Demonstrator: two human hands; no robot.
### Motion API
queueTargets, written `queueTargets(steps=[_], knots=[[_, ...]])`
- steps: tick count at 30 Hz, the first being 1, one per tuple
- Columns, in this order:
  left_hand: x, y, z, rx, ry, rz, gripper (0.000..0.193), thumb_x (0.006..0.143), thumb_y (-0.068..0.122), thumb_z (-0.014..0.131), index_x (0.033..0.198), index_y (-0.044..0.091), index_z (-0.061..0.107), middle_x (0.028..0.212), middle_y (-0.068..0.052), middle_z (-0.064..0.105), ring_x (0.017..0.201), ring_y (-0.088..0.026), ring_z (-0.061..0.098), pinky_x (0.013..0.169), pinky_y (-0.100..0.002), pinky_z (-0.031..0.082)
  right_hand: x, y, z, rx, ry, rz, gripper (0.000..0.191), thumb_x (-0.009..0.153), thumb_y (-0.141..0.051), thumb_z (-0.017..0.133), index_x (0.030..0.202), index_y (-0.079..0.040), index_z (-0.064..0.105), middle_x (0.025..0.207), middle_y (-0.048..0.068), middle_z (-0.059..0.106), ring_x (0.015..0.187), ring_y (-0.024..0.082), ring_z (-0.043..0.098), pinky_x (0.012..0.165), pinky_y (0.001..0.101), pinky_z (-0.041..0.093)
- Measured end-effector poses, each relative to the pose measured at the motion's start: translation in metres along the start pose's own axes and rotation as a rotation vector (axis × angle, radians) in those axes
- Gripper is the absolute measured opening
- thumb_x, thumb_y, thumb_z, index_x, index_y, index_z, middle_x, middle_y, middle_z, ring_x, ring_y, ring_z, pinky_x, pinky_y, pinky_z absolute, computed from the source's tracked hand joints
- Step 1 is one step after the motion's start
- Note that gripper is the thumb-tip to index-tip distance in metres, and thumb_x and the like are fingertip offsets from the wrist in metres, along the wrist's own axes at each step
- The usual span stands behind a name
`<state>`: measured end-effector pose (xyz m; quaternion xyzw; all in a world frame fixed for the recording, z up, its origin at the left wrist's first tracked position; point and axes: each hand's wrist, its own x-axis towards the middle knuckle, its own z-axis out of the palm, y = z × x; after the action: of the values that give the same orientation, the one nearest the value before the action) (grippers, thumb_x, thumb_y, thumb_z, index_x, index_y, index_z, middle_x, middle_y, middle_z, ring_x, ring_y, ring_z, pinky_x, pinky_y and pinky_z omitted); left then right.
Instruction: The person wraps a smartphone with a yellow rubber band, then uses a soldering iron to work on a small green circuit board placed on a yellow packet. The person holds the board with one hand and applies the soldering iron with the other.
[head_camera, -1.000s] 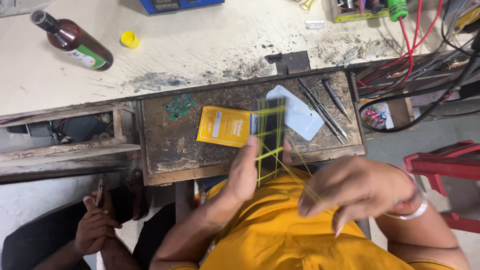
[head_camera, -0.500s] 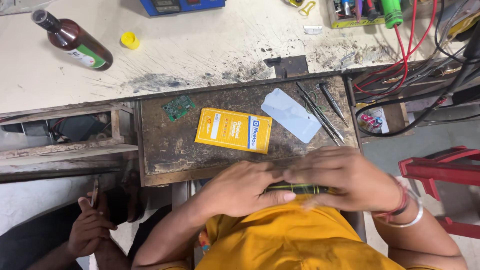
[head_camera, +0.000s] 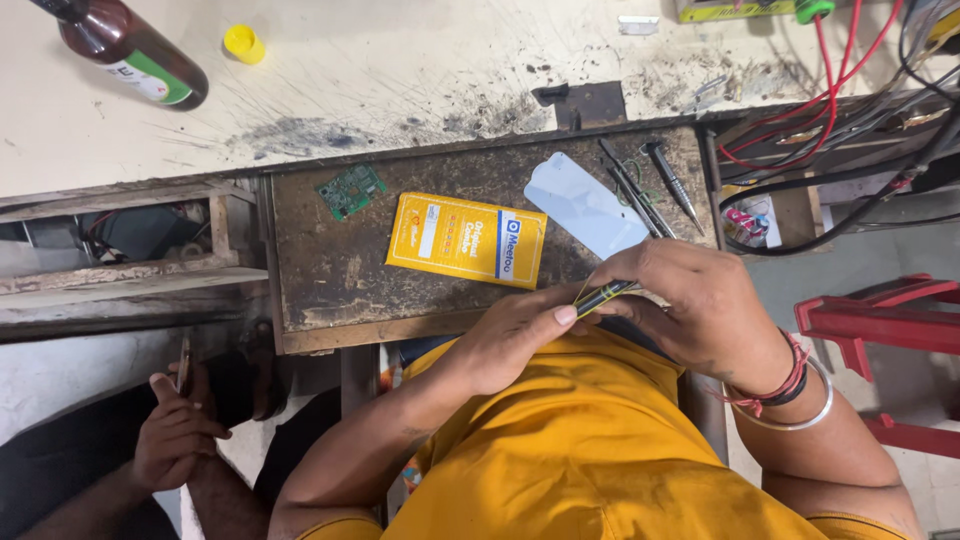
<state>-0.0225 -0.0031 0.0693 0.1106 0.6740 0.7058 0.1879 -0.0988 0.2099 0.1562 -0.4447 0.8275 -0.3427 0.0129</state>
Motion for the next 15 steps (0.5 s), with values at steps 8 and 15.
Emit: queueTargets(steps=[8, 15], knots=[[0.003, -0.012, 0.000, -0.058, 0.008, 0.069, 0.069, 0.103, 0.057, 0.038, 0.135, 0.002, 0.063, 0.113, -0.015, 0.074, 0.098, -0.022, 0.073, 0.090, -0.035, 0.057, 0.004, 0.003, 0.005, 0.039, 0.035, 0.023, 0.031, 0.080, -0.013, 0.083, 0.108, -0.008, 0.072, 0.103, 0.006, 0.075, 0.093, 0.025, 0.074, 0.079, 0.0343, 0.057], [0.001, -0.028, 0.003, -0.643, -0.018, 0.032, 0.069, 0.107, 0.050, 0.033, 0.137, -0.006, 0.059, 0.121, -0.020, 0.070, 0.104, -0.026, 0.070, 0.096, -0.040, 0.056, -0.014, 0.002, 0.045, 0.484, 0.607, 0.081, 0.035, 0.093, -0.005, 0.075, 0.122, 0.000, 0.055, 0.123, 0.018, 0.062, 0.104, 0.025, 0.066, 0.092, 0.0352, 0.057]])
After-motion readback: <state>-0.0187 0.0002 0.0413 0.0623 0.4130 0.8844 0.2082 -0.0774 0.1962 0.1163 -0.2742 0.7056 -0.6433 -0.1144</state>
